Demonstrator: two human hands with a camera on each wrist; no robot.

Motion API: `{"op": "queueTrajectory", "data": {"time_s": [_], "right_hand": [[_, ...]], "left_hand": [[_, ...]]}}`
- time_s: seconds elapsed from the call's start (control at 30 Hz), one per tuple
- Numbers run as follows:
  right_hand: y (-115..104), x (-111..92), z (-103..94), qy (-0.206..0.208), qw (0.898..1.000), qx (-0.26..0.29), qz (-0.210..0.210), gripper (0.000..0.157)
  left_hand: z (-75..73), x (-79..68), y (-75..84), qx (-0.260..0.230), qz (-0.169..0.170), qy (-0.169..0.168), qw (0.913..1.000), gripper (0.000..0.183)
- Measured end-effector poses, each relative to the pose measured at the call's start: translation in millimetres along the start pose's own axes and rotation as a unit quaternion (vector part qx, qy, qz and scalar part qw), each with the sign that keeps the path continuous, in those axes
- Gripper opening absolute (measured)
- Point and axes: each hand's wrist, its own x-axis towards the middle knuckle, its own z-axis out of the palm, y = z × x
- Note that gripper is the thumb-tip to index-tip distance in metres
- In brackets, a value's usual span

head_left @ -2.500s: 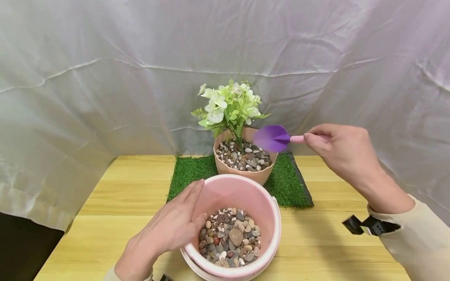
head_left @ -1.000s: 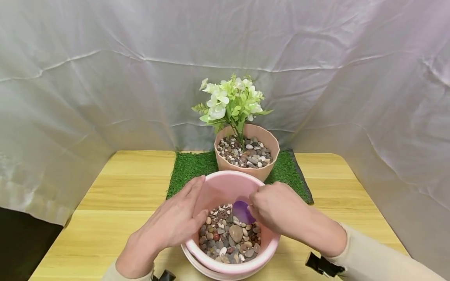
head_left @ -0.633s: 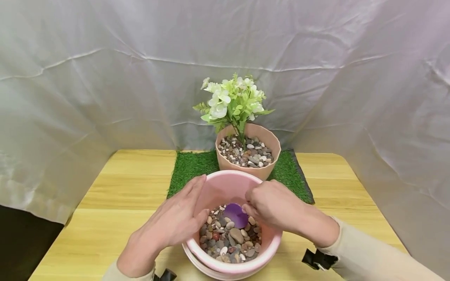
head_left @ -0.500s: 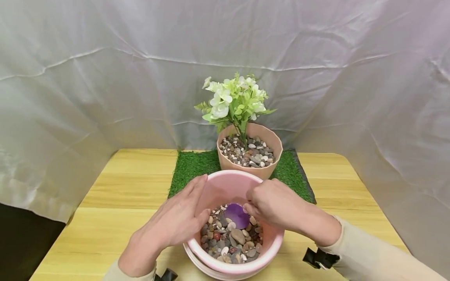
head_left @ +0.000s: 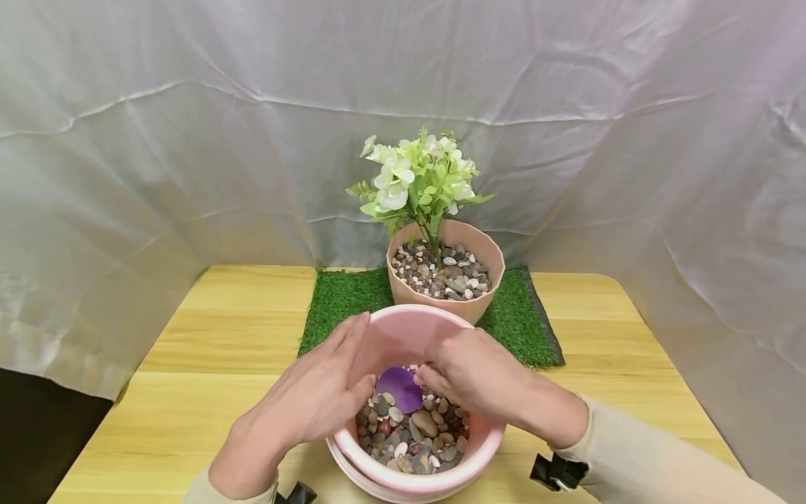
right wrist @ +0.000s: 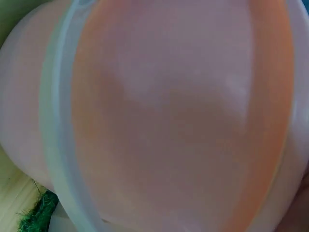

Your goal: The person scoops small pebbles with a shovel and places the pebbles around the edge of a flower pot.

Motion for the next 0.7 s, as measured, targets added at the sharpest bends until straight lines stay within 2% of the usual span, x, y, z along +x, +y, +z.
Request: {"op": "queueTrajectory", "data": {"time_s": [0.2,0.3,0.5,0.6,0.7], "right_hand": [[-4.5,-1.9,-1.5,-0.029,0.999,0.039,0.012,0.036],[-5.9,-1.3,-1.3,-0.043,0.997,0.059,0.014,0.041],[-1.9,-3.6,-3.7,-0.046,0.996,0.069,0.028,0.043],[-1.2,-4.9,-5.4,-0.029,0.999,0.027,0.023,0.043],[-4.3,-6.5,-9.3,0.029,0.997,-0.068,-0.002,0.04]], "left_hand": [[-0.6,-0.5,-0.8,0.002,-0.001,-0.004,1.0,0.09],[-1.0,-0.8,-0.4,0.0,-0.002,-0.007,1.0,0.09],[0.1,-0.2,-0.3,-0.008,-0.006,-0.012,0.9999,0.09],[0.3,-0.1,-1.2,-0.006,-0.003,-0.009,0.9999,0.09],[0.2,0.1,-2.1,-0.007,0.001,-0.004,1.0,0.091]]}}
